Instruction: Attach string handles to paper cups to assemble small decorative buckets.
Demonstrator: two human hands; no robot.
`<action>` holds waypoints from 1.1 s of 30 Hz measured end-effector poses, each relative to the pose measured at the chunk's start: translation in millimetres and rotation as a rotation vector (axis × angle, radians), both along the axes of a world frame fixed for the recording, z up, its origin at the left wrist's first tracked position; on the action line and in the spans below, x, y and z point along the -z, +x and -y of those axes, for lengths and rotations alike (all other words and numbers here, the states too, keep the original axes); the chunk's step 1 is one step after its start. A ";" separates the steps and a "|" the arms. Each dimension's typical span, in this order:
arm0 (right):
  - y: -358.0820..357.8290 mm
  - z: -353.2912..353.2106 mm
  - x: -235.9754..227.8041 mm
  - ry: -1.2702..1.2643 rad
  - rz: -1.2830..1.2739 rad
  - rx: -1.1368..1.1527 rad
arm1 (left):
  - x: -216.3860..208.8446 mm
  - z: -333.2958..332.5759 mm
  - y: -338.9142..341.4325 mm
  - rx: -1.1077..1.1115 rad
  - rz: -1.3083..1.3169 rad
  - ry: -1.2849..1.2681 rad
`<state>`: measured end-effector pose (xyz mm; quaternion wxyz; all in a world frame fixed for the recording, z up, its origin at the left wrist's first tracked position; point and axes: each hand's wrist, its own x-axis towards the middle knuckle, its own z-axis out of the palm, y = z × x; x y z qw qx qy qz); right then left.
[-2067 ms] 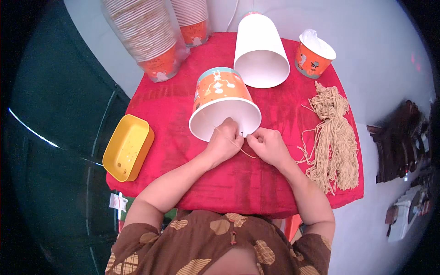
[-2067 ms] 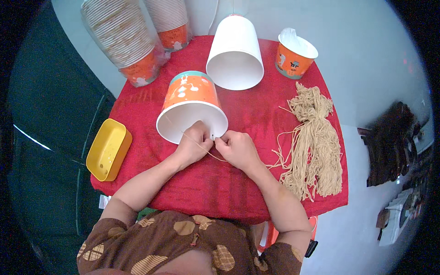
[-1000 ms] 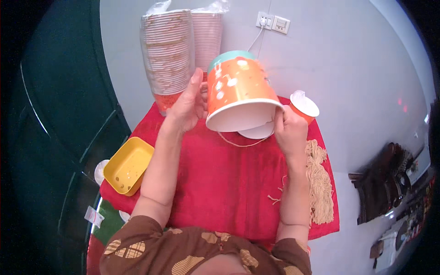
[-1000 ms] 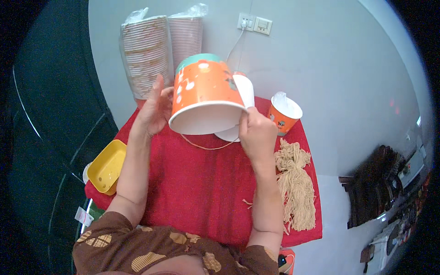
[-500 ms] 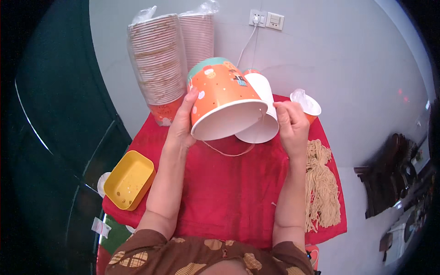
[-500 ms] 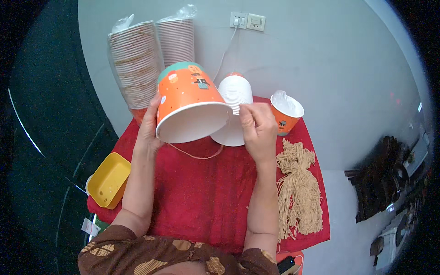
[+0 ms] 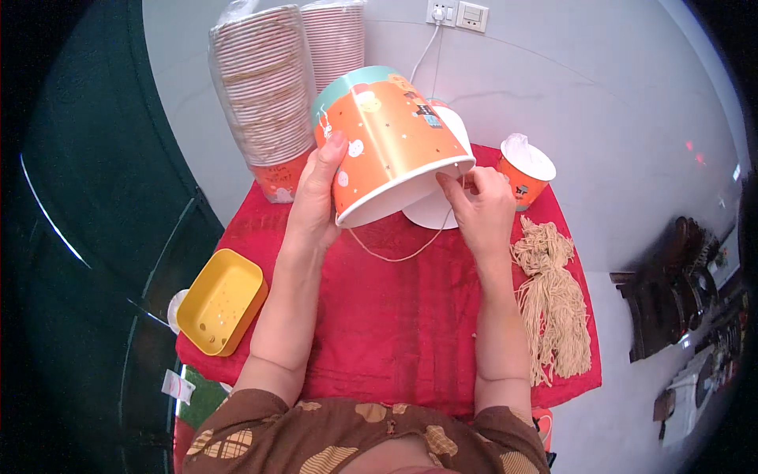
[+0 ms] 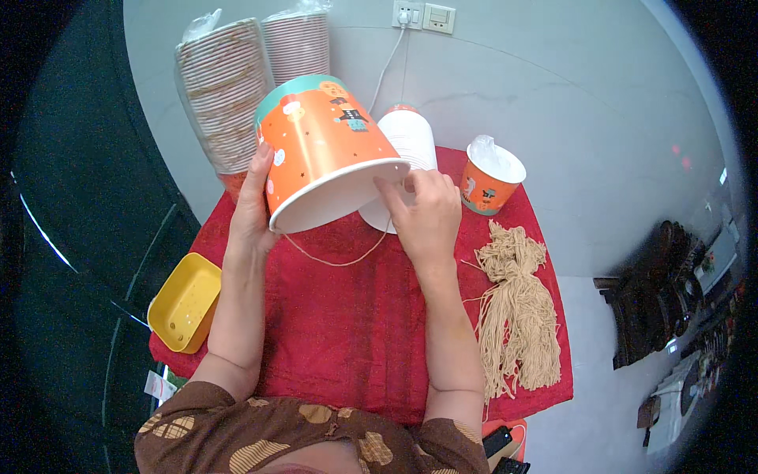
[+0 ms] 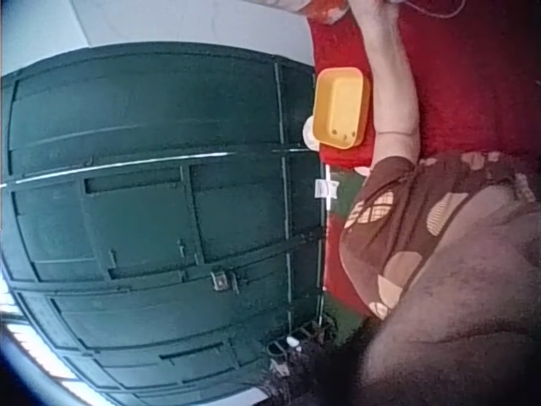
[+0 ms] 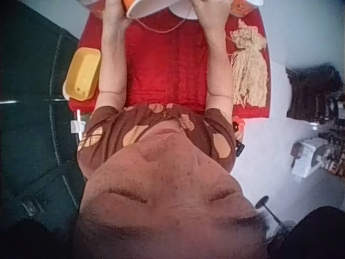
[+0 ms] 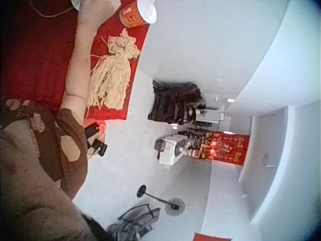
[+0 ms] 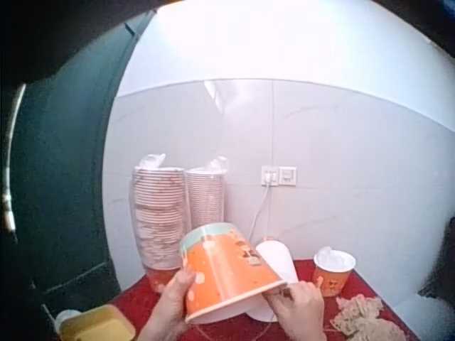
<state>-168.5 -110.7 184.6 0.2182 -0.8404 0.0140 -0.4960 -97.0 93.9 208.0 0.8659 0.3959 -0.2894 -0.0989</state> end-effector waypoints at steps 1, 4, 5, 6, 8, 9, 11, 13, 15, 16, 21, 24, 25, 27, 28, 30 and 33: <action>0.5 -0.7 1.0 -0.019 -0.005 0.043 | 0.1 1.0 -1.1 -0.008 -0.006 0.004; 7.2 3.2 8.4 -0.083 0.125 0.120 | 0.7 2.5 -1.6 -0.007 -0.020 0.009; 8.2 2.2 8.7 -0.082 0.124 0.118 | 1.2 1.8 -1.5 -0.006 -0.030 0.010; 9.1 1.1 9.2 -0.092 0.156 0.101 | 1.4 1.5 -1.4 -0.007 -0.031 0.011; 10.2 1.1 9.5 -0.102 0.186 0.085 | 1.3 2.3 -1.1 -0.015 -0.026 -0.002; 10.2 2.1 8.9 -0.114 0.202 0.044 | 0.1 3.3 -1.9 -0.015 -0.029 -0.001; 10.3 4.2 6.9 -0.125 0.213 -0.001 | -2.7 3.7 -3.3 -0.112 -0.093 -0.008; 9.7 8.8 3.1 -0.155 0.191 -0.159 | 0.0 -2.1 8.6 -0.106 -0.112 0.029; 4.8 13.5 -2.7 -0.147 0.144 -0.263 | -5.6 -3.7 9.6 -0.099 -0.097 0.023; 2.1 16.5 -5.1 -0.140 0.107 -0.364 | -3.2 -6.8 16.4 -0.047 -0.151 0.024; -7.7 19.7 -15.1 -0.209 0.031 -0.521 | 11.0 -14.7 38.2 0.099 -0.295 -0.017; -10.0 24.0 -14.1 -0.199 0.056 -0.532 | 15.0 -8.8 43.1 0.169 -0.368 -0.018; -10.2 28.7 -11.3 -0.162 0.040 -0.530 | 14.9 -7.2 42.9 0.161 -0.367 -0.020; -5.6 25.9 -9.0 -0.140 0.097 -0.422 | 12.3 -3.9 37.8 0.211 -0.305 -0.048; -4.2 24.7 -8.9 -0.120 0.153 -0.303 | 11.3 -1.6 32.4 0.129 -0.258 -0.042; -2.8 16.5 -10.1 -0.129 0.200 -0.219 | 6.5 -0.2 22.1 0.115 -0.229 -0.053; -10.3 -5.5 -14.7 0.016 0.314 -0.231 | 5.9 4.1 17.4 0.116 -0.182 -0.071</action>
